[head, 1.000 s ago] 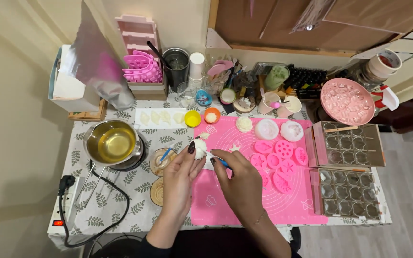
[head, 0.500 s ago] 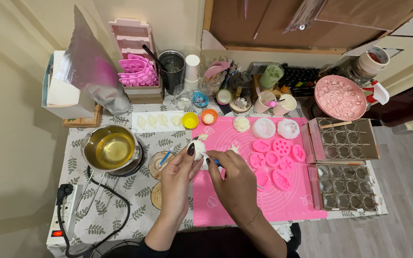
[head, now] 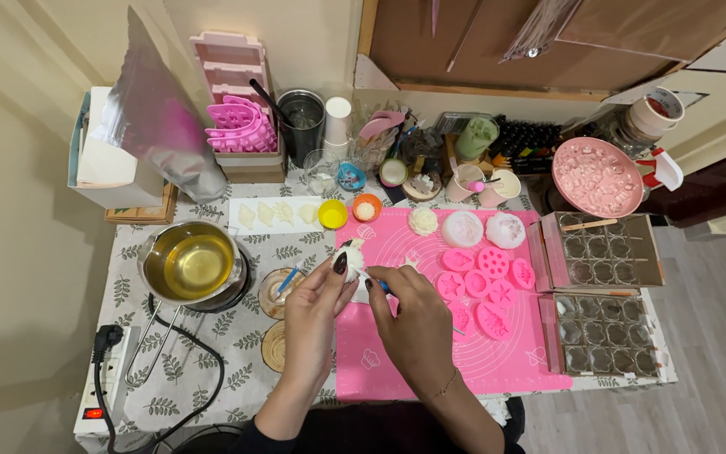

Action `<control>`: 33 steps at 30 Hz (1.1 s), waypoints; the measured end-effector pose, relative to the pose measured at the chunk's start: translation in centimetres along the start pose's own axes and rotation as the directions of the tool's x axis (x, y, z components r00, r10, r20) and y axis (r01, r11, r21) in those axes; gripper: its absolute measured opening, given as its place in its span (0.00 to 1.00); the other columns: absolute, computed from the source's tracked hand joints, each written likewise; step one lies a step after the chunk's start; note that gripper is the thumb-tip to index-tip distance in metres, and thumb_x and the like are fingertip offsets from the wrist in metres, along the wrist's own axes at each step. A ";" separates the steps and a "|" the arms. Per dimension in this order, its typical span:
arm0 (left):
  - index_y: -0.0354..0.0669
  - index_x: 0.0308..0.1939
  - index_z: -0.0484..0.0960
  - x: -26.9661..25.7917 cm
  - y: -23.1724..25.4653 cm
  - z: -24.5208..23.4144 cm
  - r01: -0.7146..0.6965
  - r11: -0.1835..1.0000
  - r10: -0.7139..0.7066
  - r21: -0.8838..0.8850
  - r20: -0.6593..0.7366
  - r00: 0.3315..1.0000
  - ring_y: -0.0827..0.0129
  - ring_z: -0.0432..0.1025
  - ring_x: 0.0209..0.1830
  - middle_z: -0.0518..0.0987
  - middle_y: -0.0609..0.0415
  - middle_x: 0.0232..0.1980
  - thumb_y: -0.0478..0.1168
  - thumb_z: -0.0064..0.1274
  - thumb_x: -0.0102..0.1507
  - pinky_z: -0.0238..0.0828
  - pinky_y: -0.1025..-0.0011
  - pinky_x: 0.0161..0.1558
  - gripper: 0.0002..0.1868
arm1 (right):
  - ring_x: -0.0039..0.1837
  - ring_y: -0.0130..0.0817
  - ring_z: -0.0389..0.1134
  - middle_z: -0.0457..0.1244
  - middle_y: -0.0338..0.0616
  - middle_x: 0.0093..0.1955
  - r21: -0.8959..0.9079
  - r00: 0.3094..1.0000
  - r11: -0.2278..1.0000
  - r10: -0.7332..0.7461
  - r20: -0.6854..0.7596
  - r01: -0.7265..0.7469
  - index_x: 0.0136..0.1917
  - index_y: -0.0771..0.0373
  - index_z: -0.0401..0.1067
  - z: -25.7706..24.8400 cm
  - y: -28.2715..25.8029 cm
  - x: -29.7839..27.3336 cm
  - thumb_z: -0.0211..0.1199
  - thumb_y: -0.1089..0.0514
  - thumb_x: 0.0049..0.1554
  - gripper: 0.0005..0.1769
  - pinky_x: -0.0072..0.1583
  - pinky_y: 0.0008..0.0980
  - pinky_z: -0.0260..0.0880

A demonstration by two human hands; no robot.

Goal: Remove decorative wax pieces from silicone molds and prepare them for assembly.

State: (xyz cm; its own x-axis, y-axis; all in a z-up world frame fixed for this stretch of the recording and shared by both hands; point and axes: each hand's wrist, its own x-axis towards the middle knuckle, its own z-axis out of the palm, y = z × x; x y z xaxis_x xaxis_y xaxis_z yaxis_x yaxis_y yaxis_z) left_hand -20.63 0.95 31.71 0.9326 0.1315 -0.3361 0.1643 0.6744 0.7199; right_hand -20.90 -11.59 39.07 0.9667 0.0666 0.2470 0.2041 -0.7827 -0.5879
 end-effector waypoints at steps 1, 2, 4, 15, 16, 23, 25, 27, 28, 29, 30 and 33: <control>0.28 0.61 0.79 0.0 0.0 0.0 0.001 1.000 -0.001 0.000 -0.003 1.000 0.70 0.79 0.51 0.84 0.48 0.53 0.41 0.53 0.66 0.76 0.69 0.59 0.23 | 0.42 0.41 0.70 0.67 0.41 0.40 0.001 1.000 1.000 0.001 0.003 -0.001 0.51 0.56 0.78 0.0 0.0 0.0 0.65 0.58 0.56 0.09 0.42 0.39 0.69; 0.28 0.62 0.79 0.1 0.0 0.0 -0.003 1.000 0.003 0.003 0.001 1.000 0.70 0.79 0.51 0.84 0.48 0.53 0.41 0.53 0.66 0.76 0.69 0.59 0.23 | 0.42 0.41 0.70 0.67 0.41 0.41 0.000 1.000 1.000 -0.011 -0.005 0.011 0.51 0.57 0.78 0.0 0.1 0.1 0.65 0.58 0.56 0.09 0.42 0.39 0.69; 0.28 0.62 0.78 0.1 0.0 0.2 -0.004 1.000 0.004 0.007 0.004 1.000 0.70 0.79 0.51 0.84 0.48 0.53 0.42 0.53 0.66 0.77 0.69 0.59 0.24 | 0.42 0.41 0.70 0.67 0.42 0.41 -0.001 1.000 1.000 -0.019 -0.012 0.019 0.51 0.57 0.78 0.1 0.2 0.1 0.65 0.58 0.56 0.09 0.43 0.40 0.69; 0.29 0.62 0.79 -0.1 -0.2 0.5 -0.017 0.999 0.017 0.046 0.002 1.000 0.71 0.78 0.51 0.84 0.48 0.53 0.42 0.53 0.66 0.76 0.70 0.60 0.24 | 0.43 0.42 0.69 0.66 0.43 0.40 -0.013 0.997 0.998 -0.059 -0.048 0.058 0.50 0.59 0.77 0.6 0.8 -0.1 0.65 0.60 0.55 0.08 0.43 0.40 0.69; 0.29 0.62 0.79 -0.1 -0.3 0.5 -0.016 0.999 0.016 0.046 0.003 1.000 0.71 0.78 0.51 0.84 0.48 0.53 0.42 0.53 0.66 0.76 0.70 0.60 0.24 | 0.43 0.42 0.69 0.66 0.43 0.40 -0.014 0.997 0.998 -0.058 -0.049 0.057 0.50 0.59 0.77 0.6 0.9 0.0 0.65 0.60 0.55 0.08 0.43 0.40 0.69; 0.29 0.62 0.79 0.0 -0.7 0.3 -0.030 0.997 0.030 0.065 0.002 1.000 0.71 0.78 0.51 0.84 0.48 0.53 0.40 0.53 0.67 0.76 0.71 0.59 0.23 | 0.43 0.42 0.69 0.65 0.43 0.39 -0.016 0.999 0.999 -0.045 -0.024 0.045 0.49 0.59 0.77 0.8 1.0 0.0 0.65 0.60 0.56 0.08 0.43 0.40 0.69; 0.29 0.62 0.79 0.0 -0.8 0.3 -0.038 0.997 0.038 0.065 0.005 0.999 0.71 0.78 0.51 0.84 0.48 0.53 0.40 0.53 0.67 0.76 0.71 0.59 0.23 | 0.42 0.42 0.69 0.65 0.43 0.39 -0.015 0.999 0.999 -0.036 -0.011 0.036 0.50 0.59 0.77 0.9 1.1 0.0 0.64 0.60 0.56 0.07 0.43 0.40 0.69; 0.30 0.62 0.79 0.1 -0.7 0.3 -0.026 0.998 0.027 0.058 -0.007 1.000 0.71 0.79 0.51 0.84 0.48 0.53 0.39 0.53 0.67 0.76 0.71 0.59 0.22 | 0.43 0.42 0.70 0.66 0.43 0.40 -0.010 0.999 0.999 -0.050 -0.015 0.049 0.50 0.59 0.77 1.0 1.2 0.0 0.64 0.60 0.56 0.08 0.43 0.40 0.69; 0.30 0.62 0.79 0.0 -0.7 0.3 -0.026 0.998 0.026 0.058 -0.008 1.000 0.71 0.79 0.51 0.84 0.48 0.53 0.39 0.53 0.67 0.76 0.71 0.59 0.22 | 0.43 0.42 0.70 0.66 0.43 0.40 -0.010 0.999 0.999 -0.050 -0.014 0.050 0.50 0.59 0.77 1.0 1.2 0.0 0.64 0.60 0.56 0.08 0.43 0.40 0.69; 0.30 0.63 0.79 0.0 -0.7 0.3 -0.021 0.998 0.022 0.065 -0.013 1.000 0.72 0.79 0.51 0.84 0.49 0.53 0.39 0.53 0.67 0.76 0.71 0.58 0.22 | 0.43 0.42 0.70 0.66 0.43 0.40 -0.013 0.999 0.999 -0.052 -0.011 0.052 0.50 0.59 0.77 1.0 1.2 0.0 0.64 0.60 0.56 0.08 0.43 0.40 0.69; 0.31 0.63 0.79 0.0 -0.7 0.3 -0.016 0.997 0.017 0.073 -0.017 1.000 0.72 0.79 0.50 0.84 0.49 0.53 0.39 0.53 0.66 0.77 0.72 0.58 0.22 | 0.43 0.43 0.70 0.66 0.44 0.40 -0.016 0.998 0.998 -0.054 -0.007 0.054 0.50 0.59 0.77 1.1 1.2 0.1 0.64 0.60 0.56 0.08 0.43 0.40 0.69; 0.32 0.64 0.78 0.3 -1.2 0.0 -0.024 0.997 0.026 0.079 -0.030 0.999 0.73 0.78 0.50 0.84 0.50 0.53 0.38 0.53 0.66 0.76 0.72 0.58 0.23 | 0.43 0.43 0.70 0.66 0.43 0.40 -0.013 0.998 0.998 -0.064 -0.003 0.064 0.50 0.60 0.77 1.1 1.1 0.1 0.64 0.60 0.56 0.07 0.44 0.41 0.69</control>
